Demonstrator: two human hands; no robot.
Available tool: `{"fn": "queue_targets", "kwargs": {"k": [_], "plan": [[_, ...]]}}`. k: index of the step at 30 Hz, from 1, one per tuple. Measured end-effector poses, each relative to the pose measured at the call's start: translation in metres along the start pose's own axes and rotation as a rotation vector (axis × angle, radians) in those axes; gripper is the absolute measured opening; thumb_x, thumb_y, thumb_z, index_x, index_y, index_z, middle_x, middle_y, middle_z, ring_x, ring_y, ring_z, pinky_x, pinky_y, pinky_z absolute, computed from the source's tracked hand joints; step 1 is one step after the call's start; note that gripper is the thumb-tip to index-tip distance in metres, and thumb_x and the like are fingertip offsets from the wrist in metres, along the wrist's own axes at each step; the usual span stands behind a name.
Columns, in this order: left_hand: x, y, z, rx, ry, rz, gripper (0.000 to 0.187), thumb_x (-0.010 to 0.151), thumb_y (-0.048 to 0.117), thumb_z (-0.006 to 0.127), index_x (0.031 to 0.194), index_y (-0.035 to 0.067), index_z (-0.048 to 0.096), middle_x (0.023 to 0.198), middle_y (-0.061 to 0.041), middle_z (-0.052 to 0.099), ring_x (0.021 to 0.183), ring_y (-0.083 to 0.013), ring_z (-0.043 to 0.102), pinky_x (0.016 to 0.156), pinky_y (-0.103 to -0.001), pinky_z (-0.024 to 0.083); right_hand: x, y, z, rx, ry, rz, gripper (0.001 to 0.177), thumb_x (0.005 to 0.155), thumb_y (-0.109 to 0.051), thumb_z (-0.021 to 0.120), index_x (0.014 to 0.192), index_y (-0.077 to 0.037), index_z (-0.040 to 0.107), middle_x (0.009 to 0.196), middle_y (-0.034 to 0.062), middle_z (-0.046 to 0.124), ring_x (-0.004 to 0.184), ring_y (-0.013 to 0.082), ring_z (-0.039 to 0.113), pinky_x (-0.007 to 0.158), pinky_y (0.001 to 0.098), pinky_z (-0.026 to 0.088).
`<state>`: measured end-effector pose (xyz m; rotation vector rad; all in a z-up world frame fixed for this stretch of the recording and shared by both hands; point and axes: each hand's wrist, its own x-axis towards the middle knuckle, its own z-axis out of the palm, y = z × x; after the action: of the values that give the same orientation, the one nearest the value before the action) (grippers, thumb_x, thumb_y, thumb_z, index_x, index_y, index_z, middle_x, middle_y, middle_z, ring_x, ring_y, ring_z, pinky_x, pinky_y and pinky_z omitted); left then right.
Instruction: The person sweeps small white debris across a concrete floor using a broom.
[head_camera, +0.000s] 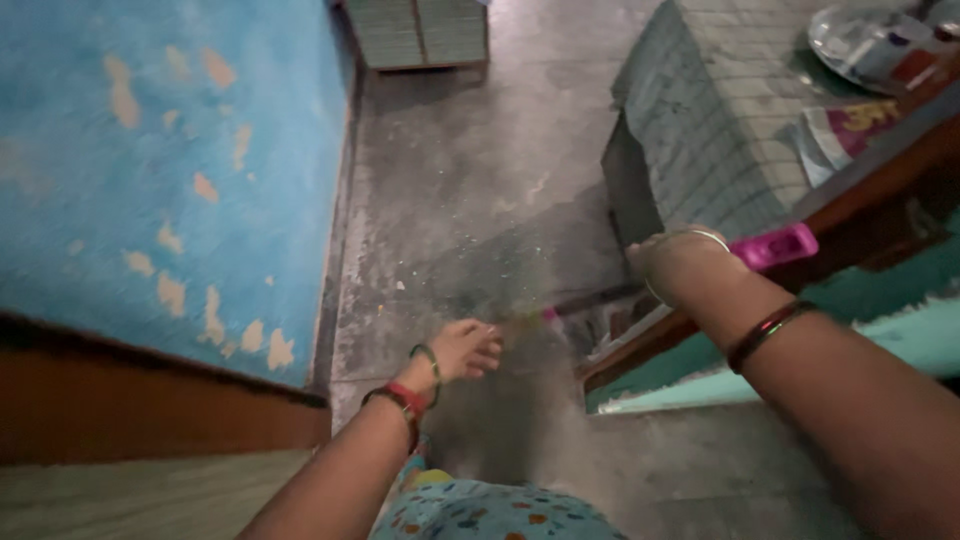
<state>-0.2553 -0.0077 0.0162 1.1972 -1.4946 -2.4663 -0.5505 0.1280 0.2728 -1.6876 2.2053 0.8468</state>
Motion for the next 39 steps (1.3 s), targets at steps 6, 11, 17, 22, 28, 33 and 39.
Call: {"fn": "queue_targets", "kwargs": {"k": [6, 11, 17, 22, 28, 33, 39], "plan": [[0.017, 0.079, 0.092, -0.119, -0.057, -0.13, 0.06, 0.095, 0.051, 0.061, 0.137, 0.01, 0.047, 0.121, -0.017, 0.066, 0.093, -0.0323, 0.075, 0.077, -0.042, 0.064, 0.022, 0.0, 0.05, 0.345, -0.162, 0.049, 0.045, 0.09, -0.013, 0.068, 0.135, -0.009, 0.06, 0.138, 0.0123, 0.064, 0.126, 0.0302, 0.063, 0.1, 0.042, 0.054], [0.05, 0.087, 0.114, -0.069, 0.037, -0.264, 0.063, 0.09, 0.056, 0.061, 0.135, 0.012, 0.058, 0.114, -0.015, 0.069, 0.087, -0.0285, 0.072, 0.075, -0.042, 0.061, 0.044, -0.104, 0.07, 0.876, -0.032, 0.037, 0.056, 0.08, -0.013, 0.076, 0.133, -0.005, 0.059, 0.131, 0.0149, 0.067, 0.121, 0.0279, 0.066, 0.098, 0.0377, 0.053], [0.145, 0.062, -0.004, 0.16, 0.302, -0.019, 0.044, 0.081, 0.03, 0.071, 0.097, -0.011, 0.074, 0.084, -0.012, 0.076, 0.074, -0.0255, 0.072, 0.064, -0.041, 0.056, 0.098, -0.185, 0.008, 1.695, 0.175, -0.061, 0.05, 0.079, -0.013, 0.076, 0.125, -0.001, 0.065, 0.118, 0.0131, 0.076, 0.108, 0.0232, 0.07, 0.092, 0.0336, 0.056], [0.172, 0.144, -0.171, 0.583, -0.049, -0.039, 0.038, 0.081, 0.023, 0.065, 0.098, -0.01, 0.074, 0.083, -0.015, 0.074, 0.068, -0.0242, 0.07, 0.058, -0.041, 0.054, 0.139, -0.271, -0.055, 1.946, 0.13, -0.016, 0.054, 0.089, -0.032, 0.073, 0.135, -0.005, 0.062, 0.115, 0.0137, 0.07, 0.097, 0.0198, 0.066, 0.084, 0.0347, 0.054], [0.091, 0.299, -0.241, 1.993, -0.165, -0.212, 0.041, 0.1, 0.021, 0.064, 0.137, 0.005, 0.057, 0.129, -0.021, 0.066, 0.119, -0.0372, 0.066, 0.097, -0.047, 0.054, 0.146, -0.336, -0.045, 1.364, -0.086, 0.16, 0.059, 0.091, -0.041, 0.071, 0.141, -0.012, 0.057, 0.129, 0.0152, 0.068, 0.117, 0.0282, 0.064, 0.099, 0.0391, 0.051], [0.045, 0.315, -0.224, 2.102, -0.303, -0.324, 0.047, 0.102, 0.027, 0.059, 0.145, 0.01, 0.048, 0.134, -0.018, 0.066, 0.117, -0.0359, 0.069, 0.098, -0.048, 0.057, 0.149, -0.329, 0.025, 1.551, 0.037, 0.401, 0.052, 0.087, -0.032, 0.07, 0.133, -0.01, 0.061, 0.114, 0.0107, 0.074, 0.097, 0.0226, 0.074, 0.083, 0.0362, 0.06], [0.046, 0.268, -0.209, 2.082, -0.563, -0.166, 0.061, 0.1, 0.022, 0.056, 0.154, 0.043, 0.036, 0.143, -0.011, 0.059, 0.126, -0.0341, 0.062, 0.105, -0.047, 0.051, 0.13, -0.328, 0.047, 1.796, 0.027, 0.622, 0.05, 0.09, -0.036, 0.068, 0.132, -0.008, 0.062, 0.103, 0.0074, 0.075, 0.088, 0.0165, 0.073, 0.075, 0.0334, 0.06]]}}
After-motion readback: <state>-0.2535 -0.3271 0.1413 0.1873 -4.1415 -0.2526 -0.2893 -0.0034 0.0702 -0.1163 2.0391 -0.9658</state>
